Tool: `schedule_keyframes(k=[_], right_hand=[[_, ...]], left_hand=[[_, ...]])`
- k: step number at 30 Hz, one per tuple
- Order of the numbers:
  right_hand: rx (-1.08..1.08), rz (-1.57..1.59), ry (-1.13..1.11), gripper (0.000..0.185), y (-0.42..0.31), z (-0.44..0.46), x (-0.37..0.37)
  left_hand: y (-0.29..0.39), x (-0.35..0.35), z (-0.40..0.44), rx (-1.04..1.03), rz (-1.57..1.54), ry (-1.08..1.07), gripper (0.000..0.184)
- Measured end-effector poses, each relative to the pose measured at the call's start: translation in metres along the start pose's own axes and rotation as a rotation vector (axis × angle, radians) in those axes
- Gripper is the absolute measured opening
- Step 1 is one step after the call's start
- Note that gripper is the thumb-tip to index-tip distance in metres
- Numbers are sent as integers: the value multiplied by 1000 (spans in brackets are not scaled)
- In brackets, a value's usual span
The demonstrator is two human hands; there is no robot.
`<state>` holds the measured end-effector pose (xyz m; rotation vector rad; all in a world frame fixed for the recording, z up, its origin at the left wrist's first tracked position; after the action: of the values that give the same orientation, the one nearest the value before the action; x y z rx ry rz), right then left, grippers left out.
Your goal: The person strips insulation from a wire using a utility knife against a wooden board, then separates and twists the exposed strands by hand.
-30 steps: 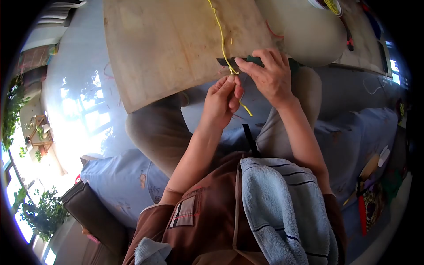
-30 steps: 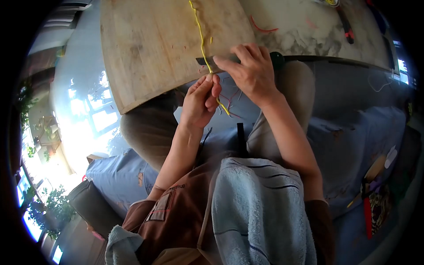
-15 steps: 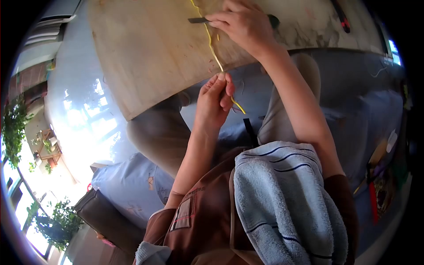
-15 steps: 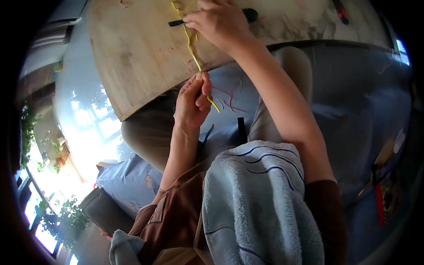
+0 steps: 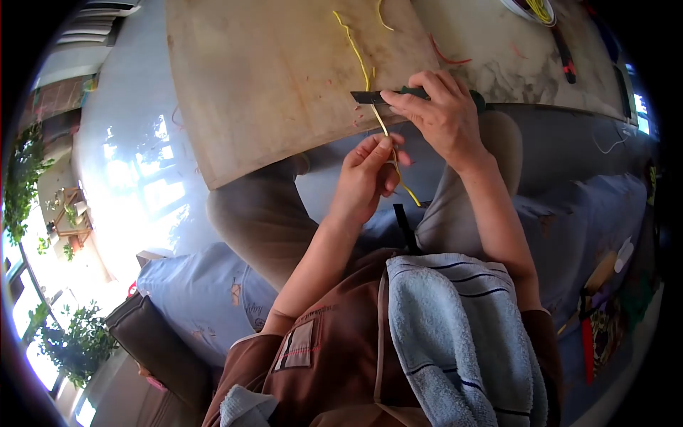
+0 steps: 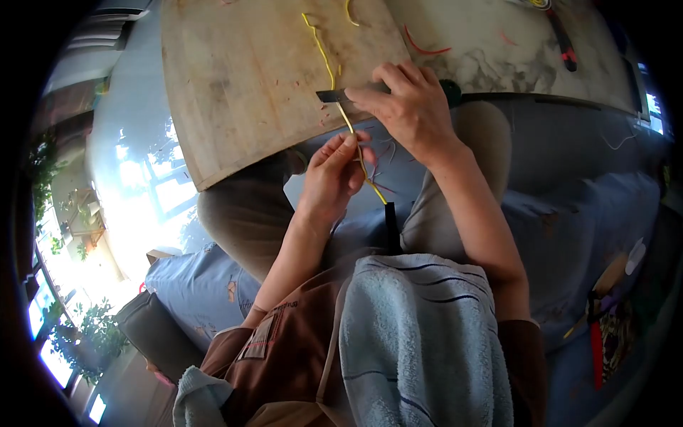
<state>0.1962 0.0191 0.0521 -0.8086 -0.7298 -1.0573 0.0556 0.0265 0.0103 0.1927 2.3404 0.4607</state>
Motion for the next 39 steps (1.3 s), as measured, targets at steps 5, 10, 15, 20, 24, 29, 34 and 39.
schedule_keyframes(k=[5,10,15,20,24,29,34,39], right_hand=[[14,1,-40,29,-1,-2,3],[4,-6,-58,34,-6,-5,7],[-13,-18,-55,26,-6,-12,3],[-43,-35,-17,26,-6,-12,5],[-2,-47,-9,26,-4,-12,4],[16,-19,-32,32,-5,-9,9],[0,-28,0,25,-6,-11,1],[-52,-24,40,26,-8,-12,-5]], left_hand=[[3,6,11,-75,31,24,22],[2,2,10,-84,-21,50,23],[3,2,10,-82,-18,64,23],[3,2,10,-86,-15,77,23],[3,1,9,-82,-12,52,21],[2,1,9,-88,-20,60,21],[2,2,9,-82,-29,58,21],[0,4,12,-108,-22,60,22]])
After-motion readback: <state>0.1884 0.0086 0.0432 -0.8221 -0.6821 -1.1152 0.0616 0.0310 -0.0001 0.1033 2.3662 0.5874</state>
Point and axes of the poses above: each hand's wrist, its own z-axis towards the middle knuckle, its own x-axis out of the back of the hand, y = z × x, the point moved 4 cm from there along z, towards the middle knuckle, and after that the axes turned 13 degrees about x, right-handed, at the moved point
